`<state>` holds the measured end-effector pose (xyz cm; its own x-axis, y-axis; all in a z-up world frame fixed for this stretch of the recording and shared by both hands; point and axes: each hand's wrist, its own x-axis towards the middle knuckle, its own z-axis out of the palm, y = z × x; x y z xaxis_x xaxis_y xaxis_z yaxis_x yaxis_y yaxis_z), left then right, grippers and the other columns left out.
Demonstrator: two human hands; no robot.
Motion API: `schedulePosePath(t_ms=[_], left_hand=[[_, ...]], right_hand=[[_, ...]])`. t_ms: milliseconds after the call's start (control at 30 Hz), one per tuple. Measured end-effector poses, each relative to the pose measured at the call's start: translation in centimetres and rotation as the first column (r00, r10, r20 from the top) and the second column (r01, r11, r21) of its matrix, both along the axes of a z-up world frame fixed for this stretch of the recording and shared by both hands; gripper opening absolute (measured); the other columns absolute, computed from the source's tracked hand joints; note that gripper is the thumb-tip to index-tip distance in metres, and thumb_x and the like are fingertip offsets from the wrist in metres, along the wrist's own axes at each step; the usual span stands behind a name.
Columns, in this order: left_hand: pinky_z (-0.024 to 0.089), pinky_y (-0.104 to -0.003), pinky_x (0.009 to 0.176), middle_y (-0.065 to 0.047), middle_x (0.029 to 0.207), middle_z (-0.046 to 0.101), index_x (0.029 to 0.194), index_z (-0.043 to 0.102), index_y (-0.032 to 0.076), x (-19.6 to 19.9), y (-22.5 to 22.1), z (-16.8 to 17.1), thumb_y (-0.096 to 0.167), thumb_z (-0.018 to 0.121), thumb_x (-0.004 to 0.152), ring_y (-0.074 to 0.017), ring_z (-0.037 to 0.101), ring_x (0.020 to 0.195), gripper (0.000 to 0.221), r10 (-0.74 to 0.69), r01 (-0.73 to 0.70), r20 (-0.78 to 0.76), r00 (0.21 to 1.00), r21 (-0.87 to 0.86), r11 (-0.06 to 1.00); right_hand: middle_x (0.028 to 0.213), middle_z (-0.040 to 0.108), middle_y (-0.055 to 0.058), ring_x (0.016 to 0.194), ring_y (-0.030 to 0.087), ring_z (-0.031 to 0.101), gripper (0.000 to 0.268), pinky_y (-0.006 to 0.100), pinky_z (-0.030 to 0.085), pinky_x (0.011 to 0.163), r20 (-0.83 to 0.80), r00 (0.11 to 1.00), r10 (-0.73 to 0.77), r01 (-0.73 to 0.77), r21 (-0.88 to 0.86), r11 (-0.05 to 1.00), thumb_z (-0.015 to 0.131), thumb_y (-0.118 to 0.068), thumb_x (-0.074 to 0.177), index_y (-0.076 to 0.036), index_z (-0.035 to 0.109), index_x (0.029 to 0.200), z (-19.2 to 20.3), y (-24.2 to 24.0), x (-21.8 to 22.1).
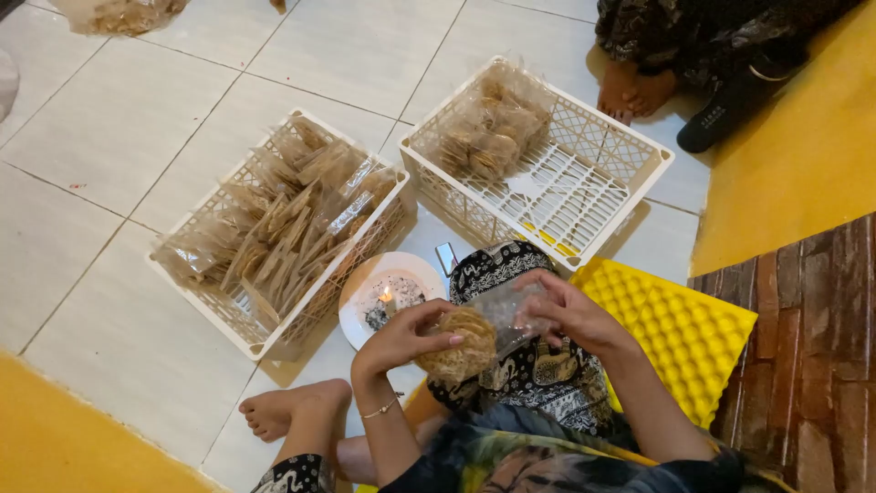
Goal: Manually sealing plastic bags of snacks using a candle flame as a heat source.
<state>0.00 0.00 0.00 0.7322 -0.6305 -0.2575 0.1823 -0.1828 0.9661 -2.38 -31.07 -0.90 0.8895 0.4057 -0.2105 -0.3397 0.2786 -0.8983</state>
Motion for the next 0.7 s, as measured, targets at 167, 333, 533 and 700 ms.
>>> schedulePosePath(t_ms=[167,333,533,700], left_hand=[[0.045,-0.060,0.103,-0.030,0.116,0.070,0.122,0.071,0.010,-0.8,0.4,4.0,0.029,0.085,0.082,-0.0469,0.065,0.115,0.046,0.054,-0.054,0.009,0.998,0.009,0.998],[0.046,-0.057,0.102,-0.028,0.115,0.071,0.121,0.072,0.011,-0.5,1.1,2.7,0.028,0.086,0.082,-0.0445,0.066,0.114,0.046,0.076,-0.076,0.020,0.997,0.009,0.997],[0.046,-0.059,0.102,-0.032,0.117,0.070,0.123,0.072,0.011,-0.6,0.6,3.5,0.030,0.085,0.082,-0.0488,0.065,0.115,0.047,0.075,-0.075,0.004,0.997,0.081,0.994],[0.046,-0.059,0.102,-0.034,0.120,0.068,0.122,0.070,0.010,-1.1,0.1,6.4,0.035,0.081,0.085,-0.0494,0.063,0.119,0.046,0.132,-0.129,-0.026,0.991,0.094,0.987]], right_hand=[[0.089,0.070,0.025,0.075,0.036,0.075,0.057,0.038,0.067,0.050,0.012,0.993,0.117,-0.118,0.157,0.981,0.073,-0.011,0.086,0.001,0.046,0.135,-2.1,-0.9,0.7],[0.081,0.065,0.015,0.064,0.028,0.072,0.047,0.038,0.067,0.050,0.001,0.999,0.049,-0.048,0.205,0.978,0.072,-0.001,0.083,0.001,0.053,0.126,-1.5,-0.7,0.9],[0.074,0.049,0.006,0.041,0.012,0.047,0.042,0.022,0.042,0.026,-0.032,0.977,-0.212,0.214,0.043,0.976,0.067,0.007,0.083,-0.005,0.052,0.120,-2.2,0.1,1.1],[0.082,0.050,0.007,0.041,0.009,0.045,0.032,0.020,0.038,0.025,-0.042,0.948,-0.317,0.319,0.051,0.947,0.066,-0.002,0.089,-0.006,0.054,0.119,-2.2,-0.1,1.2]])
